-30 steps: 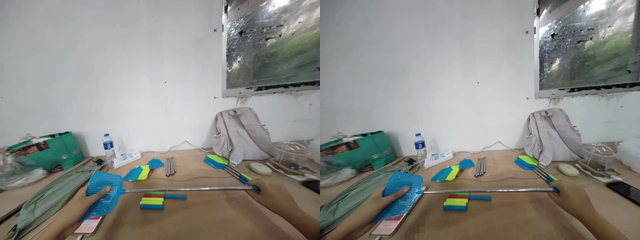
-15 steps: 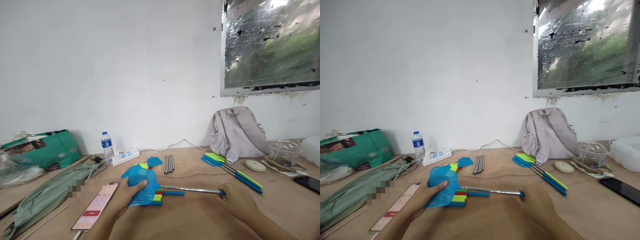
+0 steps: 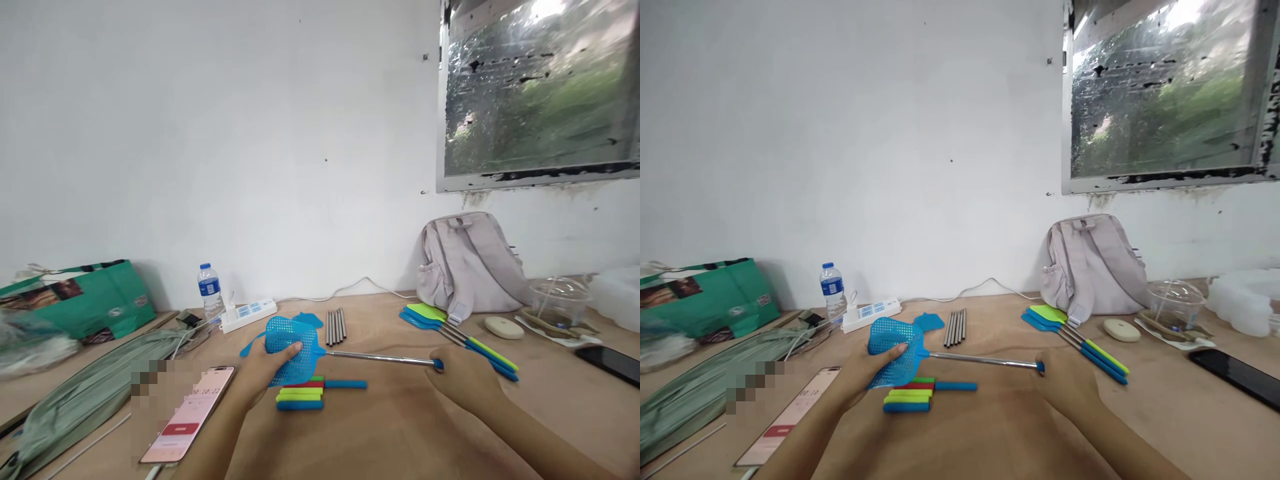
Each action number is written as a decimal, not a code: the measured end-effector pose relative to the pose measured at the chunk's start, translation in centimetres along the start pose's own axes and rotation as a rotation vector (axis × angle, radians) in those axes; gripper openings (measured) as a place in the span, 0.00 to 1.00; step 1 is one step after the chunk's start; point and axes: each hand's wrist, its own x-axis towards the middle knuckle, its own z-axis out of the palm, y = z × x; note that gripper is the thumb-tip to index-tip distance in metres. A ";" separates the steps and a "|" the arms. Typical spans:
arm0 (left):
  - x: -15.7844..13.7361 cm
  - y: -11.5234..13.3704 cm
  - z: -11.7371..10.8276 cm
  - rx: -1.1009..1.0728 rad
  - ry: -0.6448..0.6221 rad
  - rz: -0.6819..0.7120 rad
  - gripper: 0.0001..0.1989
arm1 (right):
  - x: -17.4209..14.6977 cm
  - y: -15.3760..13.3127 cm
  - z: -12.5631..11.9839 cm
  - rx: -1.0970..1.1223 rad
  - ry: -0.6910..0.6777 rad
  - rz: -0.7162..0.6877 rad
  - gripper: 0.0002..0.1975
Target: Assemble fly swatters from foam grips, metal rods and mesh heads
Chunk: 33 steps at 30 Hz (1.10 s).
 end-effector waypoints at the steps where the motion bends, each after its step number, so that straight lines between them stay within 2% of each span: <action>1: 0.1 -0.1 0.0 -0.022 -0.004 -0.004 0.22 | 0.1 0.0 -0.1 -0.003 -0.002 0.007 0.10; 8: 0.1 -0.5 0.2 -0.088 -0.028 -0.028 0.21 | 0.0 0.0 0.0 0.018 -0.012 0.017 0.09; 12: -1.0 0.4 3.1 -0.082 0.004 -0.069 0.21 | -0.8 -1.8 0.6 0.096 -0.065 -0.046 0.07; 13: -1.3 0.8 4.1 -0.069 -0.048 -0.061 0.21 | -1.0 -2.4 0.8 0.123 -0.075 -0.072 0.06; 14: -1.6 1.2 4.9 -0.047 -0.086 -0.034 0.20 | -1.1 -2.9 1.0 0.147 -0.078 -0.089 0.06; 18: -1.9 1.8 6.6 0.032 -0.061 0.067 0.19 | -1.1 -3.6 1.1 0.181 -0.062 -0.092 0.06; 21: -1.7 0.9 6.6 0.032 -0.031 0.069 0.21 | -1.2 -3.4 0.9 0.152 -0.051 -0.066 0.06; 27: -1.5 -1.5 6.4 -0.075 -0.036 -0.039 0.25 | -2.0 -3.7 0.7 0.184 -0.020 -0.089 0.06; 30: -1.2 -2.1 6.2 -0.111 -0.009 -0.062 0.28 | -2.2 -4.3 0.8 0.201 -0.049 -0.084 0.06; 33: -1.0 -2.3 5.7 -0.191 -0.035 -0.128 0.27 | -2.4 -4.7 1.1 0.277 -0.077 -0.112 0.03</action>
